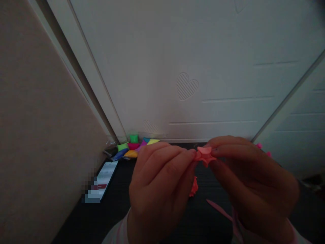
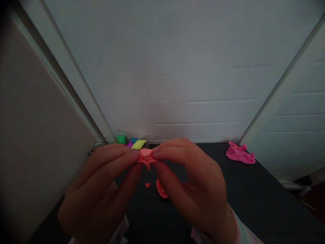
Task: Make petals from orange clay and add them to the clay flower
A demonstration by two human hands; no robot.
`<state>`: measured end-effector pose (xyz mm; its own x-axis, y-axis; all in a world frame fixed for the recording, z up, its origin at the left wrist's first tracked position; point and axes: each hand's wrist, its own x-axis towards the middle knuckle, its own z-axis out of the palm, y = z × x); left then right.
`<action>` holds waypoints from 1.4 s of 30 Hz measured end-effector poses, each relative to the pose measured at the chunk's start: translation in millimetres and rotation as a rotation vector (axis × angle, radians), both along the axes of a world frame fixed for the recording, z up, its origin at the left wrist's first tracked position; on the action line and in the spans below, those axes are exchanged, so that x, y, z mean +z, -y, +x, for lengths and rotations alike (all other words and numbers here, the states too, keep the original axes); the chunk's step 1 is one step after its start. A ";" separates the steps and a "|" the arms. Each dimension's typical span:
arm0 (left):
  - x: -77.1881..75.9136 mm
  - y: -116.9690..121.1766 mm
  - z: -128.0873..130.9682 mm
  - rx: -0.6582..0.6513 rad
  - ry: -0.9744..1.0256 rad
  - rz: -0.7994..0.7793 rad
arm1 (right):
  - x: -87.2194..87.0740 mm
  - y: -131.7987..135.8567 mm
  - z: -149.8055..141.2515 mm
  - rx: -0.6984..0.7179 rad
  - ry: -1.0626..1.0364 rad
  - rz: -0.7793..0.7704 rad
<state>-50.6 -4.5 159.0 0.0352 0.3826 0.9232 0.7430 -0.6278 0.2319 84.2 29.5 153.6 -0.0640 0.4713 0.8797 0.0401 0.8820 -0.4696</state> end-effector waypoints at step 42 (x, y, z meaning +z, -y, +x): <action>11.3 0.7 -15.6 -0.383 0.065 -0.239 | 11.6 2.7 15.8 0.149 0.310 -0.005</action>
<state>-66.3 -5.2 170.3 0.1603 0.5558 0.8157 0.4469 -0.7778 0.4420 100.0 26.8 165.2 -0.3963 0.4411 0.8053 0.0526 0.8865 -0.4597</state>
